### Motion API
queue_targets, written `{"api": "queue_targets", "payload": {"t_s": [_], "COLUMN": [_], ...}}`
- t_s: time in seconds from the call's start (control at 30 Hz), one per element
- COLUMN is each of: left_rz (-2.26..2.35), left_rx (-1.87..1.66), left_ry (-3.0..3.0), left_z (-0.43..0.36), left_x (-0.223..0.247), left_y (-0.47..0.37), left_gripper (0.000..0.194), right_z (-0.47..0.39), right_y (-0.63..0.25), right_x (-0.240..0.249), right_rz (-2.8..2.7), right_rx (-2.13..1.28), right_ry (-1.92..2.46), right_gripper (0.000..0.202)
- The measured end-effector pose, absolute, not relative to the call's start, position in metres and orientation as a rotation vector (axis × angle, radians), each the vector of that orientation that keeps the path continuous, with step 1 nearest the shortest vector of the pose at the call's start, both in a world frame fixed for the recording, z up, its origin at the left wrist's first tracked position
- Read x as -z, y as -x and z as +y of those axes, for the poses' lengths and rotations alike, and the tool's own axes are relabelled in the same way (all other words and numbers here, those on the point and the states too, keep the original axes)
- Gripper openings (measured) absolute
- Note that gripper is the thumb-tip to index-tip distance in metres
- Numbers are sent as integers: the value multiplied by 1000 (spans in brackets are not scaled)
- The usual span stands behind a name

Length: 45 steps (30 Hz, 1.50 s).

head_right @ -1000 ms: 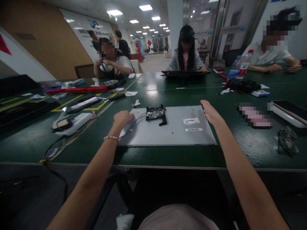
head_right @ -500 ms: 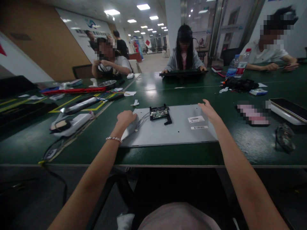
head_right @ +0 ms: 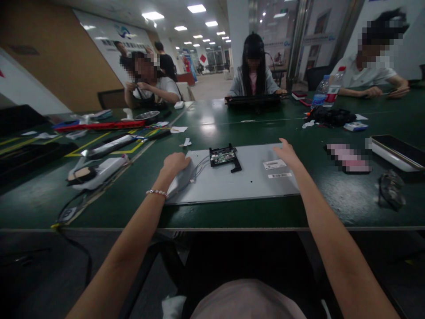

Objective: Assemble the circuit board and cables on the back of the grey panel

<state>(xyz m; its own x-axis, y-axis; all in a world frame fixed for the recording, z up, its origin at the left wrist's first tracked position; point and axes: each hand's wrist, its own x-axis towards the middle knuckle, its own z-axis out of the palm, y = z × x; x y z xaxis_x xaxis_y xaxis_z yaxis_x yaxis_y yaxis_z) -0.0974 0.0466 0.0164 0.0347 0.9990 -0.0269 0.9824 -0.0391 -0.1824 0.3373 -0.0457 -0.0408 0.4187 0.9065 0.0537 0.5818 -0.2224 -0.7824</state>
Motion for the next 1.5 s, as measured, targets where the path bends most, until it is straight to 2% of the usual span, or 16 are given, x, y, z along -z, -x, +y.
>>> {"api": "queue_targets", "payload": {"t_s": [0.33, 0.7, 1.5], "left_rz": [-2053, -1990, -1850], "left_rx": [-226, -215, -47], "left_ry": [2213, 2250, 2321], "left_z": [45, 49, 48], "left_x": [-16, -11, 2], "left_y": [95, 97, 87], "left_gripper": [49, 48, 48], "right_z": [-50, -60, -71], "right_y": [-335, -330, -333], "right_x": [49, 45, 45], "right_rz": [-1508, -1609, -1516], "right_rx": [-376, -365, -311], "right_ry": [2108, 2221, 2327], "right_gripper": [69, 66, 62]}}
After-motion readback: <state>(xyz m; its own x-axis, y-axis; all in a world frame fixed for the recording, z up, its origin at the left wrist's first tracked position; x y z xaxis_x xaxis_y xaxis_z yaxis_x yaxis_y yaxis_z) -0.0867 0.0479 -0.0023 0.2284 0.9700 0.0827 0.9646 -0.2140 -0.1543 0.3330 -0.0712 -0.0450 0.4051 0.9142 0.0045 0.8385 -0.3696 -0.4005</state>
